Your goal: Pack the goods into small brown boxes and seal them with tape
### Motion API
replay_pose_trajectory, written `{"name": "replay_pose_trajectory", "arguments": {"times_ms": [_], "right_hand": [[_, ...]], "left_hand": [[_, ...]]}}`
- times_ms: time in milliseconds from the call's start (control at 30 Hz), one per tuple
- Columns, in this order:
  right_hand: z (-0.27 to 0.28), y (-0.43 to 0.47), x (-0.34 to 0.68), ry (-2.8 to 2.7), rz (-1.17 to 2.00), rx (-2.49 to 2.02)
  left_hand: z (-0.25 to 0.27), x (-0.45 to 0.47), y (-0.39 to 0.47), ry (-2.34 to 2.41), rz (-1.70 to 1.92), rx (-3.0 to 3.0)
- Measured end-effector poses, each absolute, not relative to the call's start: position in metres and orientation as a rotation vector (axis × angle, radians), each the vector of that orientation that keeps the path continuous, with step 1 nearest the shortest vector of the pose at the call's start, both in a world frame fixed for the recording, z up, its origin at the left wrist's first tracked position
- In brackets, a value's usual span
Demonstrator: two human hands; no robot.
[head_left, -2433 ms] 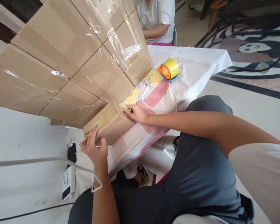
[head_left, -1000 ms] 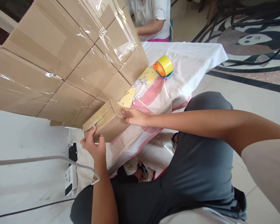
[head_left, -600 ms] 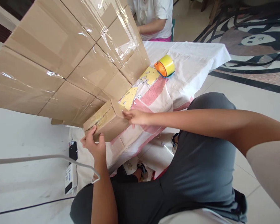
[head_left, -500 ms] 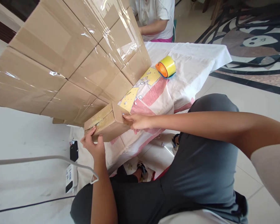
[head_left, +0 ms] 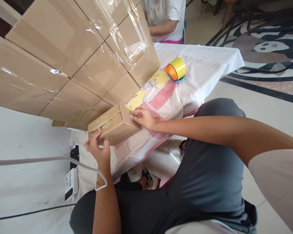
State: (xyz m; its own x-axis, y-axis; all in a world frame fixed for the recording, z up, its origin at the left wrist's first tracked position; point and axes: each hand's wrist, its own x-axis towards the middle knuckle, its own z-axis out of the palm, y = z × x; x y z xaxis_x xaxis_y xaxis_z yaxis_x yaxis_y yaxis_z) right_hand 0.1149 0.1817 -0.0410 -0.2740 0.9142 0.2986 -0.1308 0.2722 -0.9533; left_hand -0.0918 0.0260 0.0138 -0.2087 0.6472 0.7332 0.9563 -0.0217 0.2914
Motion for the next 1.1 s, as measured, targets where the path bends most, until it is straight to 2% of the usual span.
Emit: {"name": "replay_pose_trajectory", "arguments": {"times_ms": [233, 533, 700, 1100], "right_hand": [[-0.041, 0.184, 0.114, -1.492, 1.202, -0.753], [-0.047, 0.189, 0.112, -1.490, 1.360, -0.613], [-0.044, 0.193, 0.115, -1.441, 1.475, -0.700], [-0.033, 0.197, 0.123, -1.549, 1.433, -0.687]], "left_hand": [[0.014, -0.088, 0.025, -1.892, -1.025, -1.654], [0.013, -0.088, 0.025, -1.927, -0.975, -1.661], [0.014, -0.089, 0.028, -1.896, -1.026, -1.674], [0.014, -0.086, 0.028, -1.915, -1.031, -1.631]]}}
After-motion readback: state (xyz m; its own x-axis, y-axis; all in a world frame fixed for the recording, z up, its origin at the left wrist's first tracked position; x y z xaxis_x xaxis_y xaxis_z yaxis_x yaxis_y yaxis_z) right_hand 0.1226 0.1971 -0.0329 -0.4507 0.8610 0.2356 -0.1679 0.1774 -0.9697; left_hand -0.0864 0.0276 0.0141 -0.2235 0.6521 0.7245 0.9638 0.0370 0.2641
